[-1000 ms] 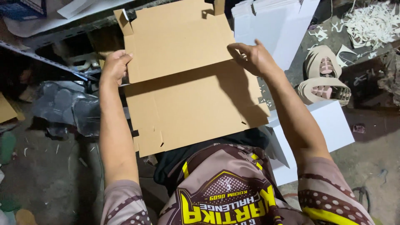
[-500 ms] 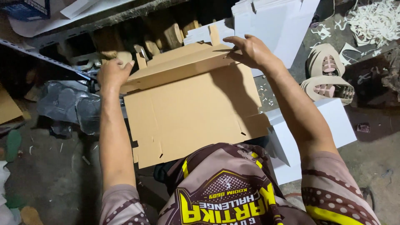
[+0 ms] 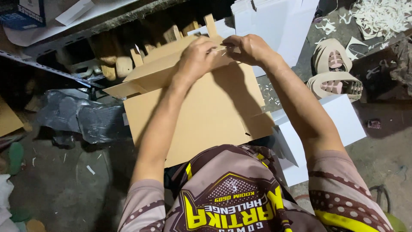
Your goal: Assembling a cardboard box by folding flaps and inserting paper linings.
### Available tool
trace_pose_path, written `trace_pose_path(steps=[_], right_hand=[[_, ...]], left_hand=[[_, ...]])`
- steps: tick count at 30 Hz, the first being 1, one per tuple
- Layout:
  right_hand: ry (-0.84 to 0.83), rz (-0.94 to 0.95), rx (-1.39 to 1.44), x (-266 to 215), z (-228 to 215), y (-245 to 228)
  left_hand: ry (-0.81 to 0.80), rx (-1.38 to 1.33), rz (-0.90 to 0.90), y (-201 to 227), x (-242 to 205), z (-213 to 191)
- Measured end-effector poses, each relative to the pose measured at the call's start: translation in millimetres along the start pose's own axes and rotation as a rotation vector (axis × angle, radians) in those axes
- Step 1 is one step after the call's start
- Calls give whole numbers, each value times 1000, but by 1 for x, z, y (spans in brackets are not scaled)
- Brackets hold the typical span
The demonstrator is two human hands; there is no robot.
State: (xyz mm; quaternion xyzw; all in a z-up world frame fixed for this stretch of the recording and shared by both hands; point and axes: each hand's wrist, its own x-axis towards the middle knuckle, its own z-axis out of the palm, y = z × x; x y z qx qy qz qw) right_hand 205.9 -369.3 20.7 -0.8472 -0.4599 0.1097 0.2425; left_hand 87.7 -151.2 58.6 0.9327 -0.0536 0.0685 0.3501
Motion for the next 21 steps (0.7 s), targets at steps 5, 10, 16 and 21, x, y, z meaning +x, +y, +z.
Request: trace_pose_path(steps=[5,10,16,21], right_hand=[[46,-50,-130,-1,17,16],[124,-167,-166,3,40,45],[54,-101,-155,5,31,34],[22,-92,-123,4,26,34]], left_hand=[[-61,117,64,16,16,20],[82,278,246,2,35,53],[117,408,305,-6,40,69],[58,358,274,-5,42,68]])
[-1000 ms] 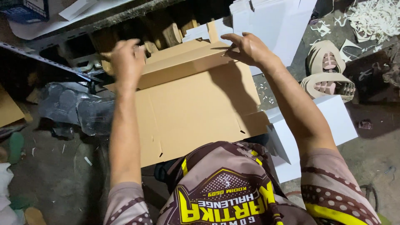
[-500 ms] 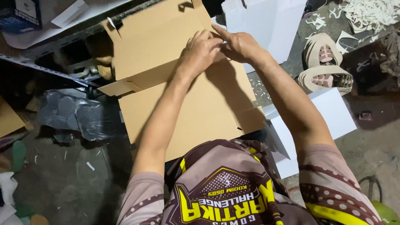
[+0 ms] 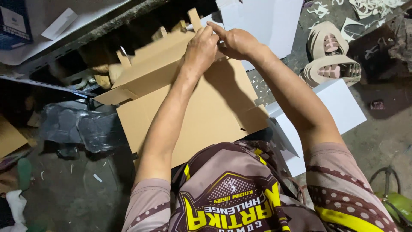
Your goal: Assembling a cardboard box by folding flaps and inserting paper linings.
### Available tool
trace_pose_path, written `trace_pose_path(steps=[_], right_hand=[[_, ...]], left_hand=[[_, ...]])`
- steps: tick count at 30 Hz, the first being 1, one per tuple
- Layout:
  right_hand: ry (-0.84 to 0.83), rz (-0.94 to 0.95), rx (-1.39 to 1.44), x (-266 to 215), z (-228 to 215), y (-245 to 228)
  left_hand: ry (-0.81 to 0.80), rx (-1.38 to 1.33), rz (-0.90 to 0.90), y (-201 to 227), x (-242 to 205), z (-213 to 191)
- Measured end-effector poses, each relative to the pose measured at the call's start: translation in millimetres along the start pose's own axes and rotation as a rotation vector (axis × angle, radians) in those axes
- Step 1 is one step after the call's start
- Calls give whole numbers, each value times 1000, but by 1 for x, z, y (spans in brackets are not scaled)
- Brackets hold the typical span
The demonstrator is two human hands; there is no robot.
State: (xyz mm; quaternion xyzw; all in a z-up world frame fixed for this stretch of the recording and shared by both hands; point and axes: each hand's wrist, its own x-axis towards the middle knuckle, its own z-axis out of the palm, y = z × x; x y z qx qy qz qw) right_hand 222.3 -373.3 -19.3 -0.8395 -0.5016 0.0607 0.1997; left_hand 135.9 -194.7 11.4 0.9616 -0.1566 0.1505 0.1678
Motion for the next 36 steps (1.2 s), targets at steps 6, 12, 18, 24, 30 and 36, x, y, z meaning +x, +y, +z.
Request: trace_pose_path(steps=[6,12,18,24,30,36], right_hand=[[36,66,61,-52,-72,-32],[19,150,-219,-171,-64,-109],[-304,-153,-128,-241,-6,-197],[-196,-284,-80,-220,-21,-183],[3,-285,59,-152,-64,-167],[-213,18,97,-122,-43,-144]], left_hand=[[-14,-105,33,-8,2,-8],[-26,-103,42,-10,4,-16],[-48,-177,29,-17,7,0],[-53,-187,13,-16,9,-6],[-124,-236,-48,-16,5,-12],[-142,-292,-75,-15,5,-20]])
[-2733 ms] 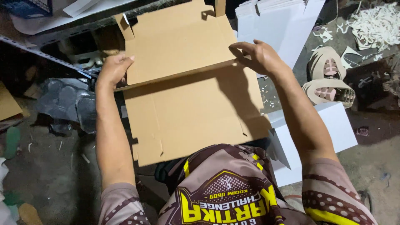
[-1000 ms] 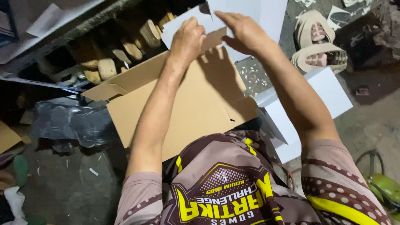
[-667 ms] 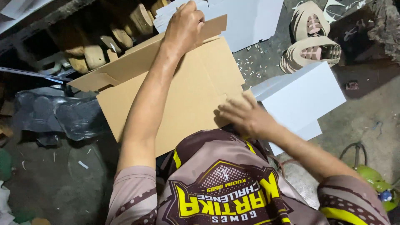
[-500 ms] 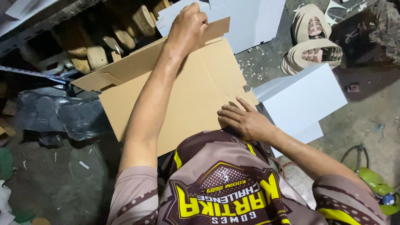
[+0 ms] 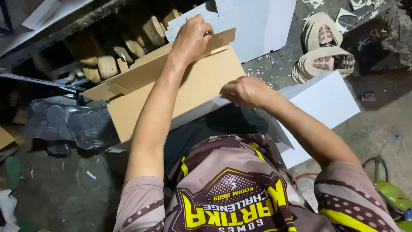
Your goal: Assembling a cardboard box by folding flaps and inserting paper linings.
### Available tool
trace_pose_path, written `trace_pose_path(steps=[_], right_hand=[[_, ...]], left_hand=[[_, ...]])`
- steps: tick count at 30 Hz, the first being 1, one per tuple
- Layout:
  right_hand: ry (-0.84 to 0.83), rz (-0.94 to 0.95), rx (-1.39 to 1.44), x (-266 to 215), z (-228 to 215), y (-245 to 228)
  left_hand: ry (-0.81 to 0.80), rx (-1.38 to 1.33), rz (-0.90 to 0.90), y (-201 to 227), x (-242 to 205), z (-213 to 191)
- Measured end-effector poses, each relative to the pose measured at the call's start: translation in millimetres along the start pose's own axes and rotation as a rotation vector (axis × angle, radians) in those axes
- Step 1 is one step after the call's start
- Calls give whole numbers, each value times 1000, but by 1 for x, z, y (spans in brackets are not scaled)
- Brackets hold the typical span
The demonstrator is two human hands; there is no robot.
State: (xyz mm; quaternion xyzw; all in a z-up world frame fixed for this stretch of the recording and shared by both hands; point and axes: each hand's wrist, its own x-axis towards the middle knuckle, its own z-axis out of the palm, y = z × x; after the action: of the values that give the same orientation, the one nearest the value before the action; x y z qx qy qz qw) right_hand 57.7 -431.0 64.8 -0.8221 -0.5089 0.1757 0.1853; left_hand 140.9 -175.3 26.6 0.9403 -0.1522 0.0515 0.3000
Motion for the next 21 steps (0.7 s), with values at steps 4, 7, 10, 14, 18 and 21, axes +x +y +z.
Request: trace_pose_path(steps=[4,7,10,14,18,21], right_hand=[[223,-164,-2,6,8,11],[210,-109,201,9,-1,10],[311,106,372,21,-5,12],[180,423,221,39,14,31],[-175,515,220,45,-7,15],[-291,480,109,48,-23,28]], left_hand=[[-61,45,0,6,-7,-12],[-66,45,51,3,-16,-16],[-57,74,90,3,-17,-16],[-16,122,136,-1,-21,-8],[-31,96,117,0,-25,-9],[-10,83,126,-1,-26,-7]])
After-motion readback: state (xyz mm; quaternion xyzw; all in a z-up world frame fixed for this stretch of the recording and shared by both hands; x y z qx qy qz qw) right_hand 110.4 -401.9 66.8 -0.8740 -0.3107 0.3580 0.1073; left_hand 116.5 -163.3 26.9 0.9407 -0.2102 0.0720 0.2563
